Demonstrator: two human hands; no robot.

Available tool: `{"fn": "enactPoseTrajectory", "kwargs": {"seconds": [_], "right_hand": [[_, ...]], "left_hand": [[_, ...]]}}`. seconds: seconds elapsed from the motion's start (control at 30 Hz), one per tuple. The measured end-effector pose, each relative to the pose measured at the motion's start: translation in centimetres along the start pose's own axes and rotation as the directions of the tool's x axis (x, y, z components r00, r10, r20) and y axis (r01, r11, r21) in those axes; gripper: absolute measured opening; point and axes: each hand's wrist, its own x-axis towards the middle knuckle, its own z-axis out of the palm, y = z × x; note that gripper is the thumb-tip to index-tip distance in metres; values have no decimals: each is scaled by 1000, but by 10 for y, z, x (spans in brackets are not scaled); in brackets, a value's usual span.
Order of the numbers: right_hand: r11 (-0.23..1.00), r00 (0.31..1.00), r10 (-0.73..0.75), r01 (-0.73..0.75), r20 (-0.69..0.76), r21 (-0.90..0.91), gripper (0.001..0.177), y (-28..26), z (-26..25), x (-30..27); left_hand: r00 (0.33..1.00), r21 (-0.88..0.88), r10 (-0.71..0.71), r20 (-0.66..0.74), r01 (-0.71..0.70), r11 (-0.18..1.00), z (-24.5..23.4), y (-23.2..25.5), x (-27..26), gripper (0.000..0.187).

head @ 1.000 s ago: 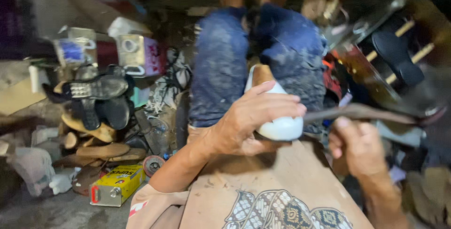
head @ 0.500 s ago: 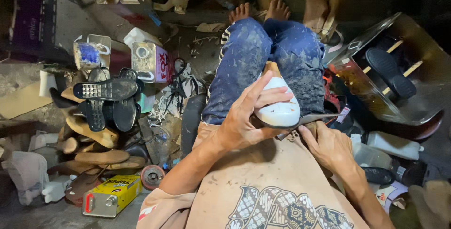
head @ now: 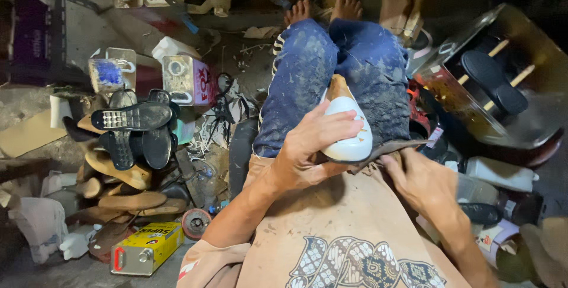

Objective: The person uses a metal tool to scrape and shape the sole of a white shoe. They then pick up a black shoe sole, fit it onto the white shoe, and press it into place. Finally, they use the metal tool again to work on the edges of the attached sole.

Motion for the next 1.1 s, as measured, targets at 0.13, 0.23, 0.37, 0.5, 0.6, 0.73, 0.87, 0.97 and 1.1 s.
{"fn": "enactPoseTrajectory", "kwargs": {"seconds": [0.13, 0.23, 0.37, 0.5, 0.6, 0.73, 0.87, 0.97, 1.1], "right_hand": [[988, 962, -33, 73, -273, 139, 25, 6, -24, -1], [593, 962, -51, 244, -267, 768, 36, -11, -23, 17], [-233, 958, -89, -286, 272, 930, 88, -81, -45, 20], [-254, 985, -134, -141, 109, 957, 80, -68, -16, 26], [175, 994, -32, 109, -105, 978, 70, -73, -21, 19], [248, 797, -520, 485, -307, 839, 57, -107, -54, 4], [322, 798, -561, 455, -220, 830, 40, -97, -58, 16], [336, 925, -339, 287, -170, 897, 33, -97, -61, 18], [400, 947, -281, 266, -159, 877, 30, -85, -56, 24]], "left_hand": [[995, -200, -90, 44, 97, 975, -21, 25, 7, 51], [959, -471, -282, -28, 236, 850, -33, 67, 24, 51], [977, -762, -203, -71, 78, 643, -30, 46, 27, 58], [947, -781, -157, -280, -129, 611, -11, 19, 22, 63], [883, -816, -389, -263, 12, 578, 3, 9, 3, 100], [760, -942, -640, -114, 122, 312, -16, 6, 2, 93], [652, -1000, -758, -14, 2, 20, -47, -19, 0, 96], [583, -988, -811, 51, -87, -125, -69, -34, -6, 92], [409, -964, -912, 37, -225, -140, -85, -59, -20, 60]]}}
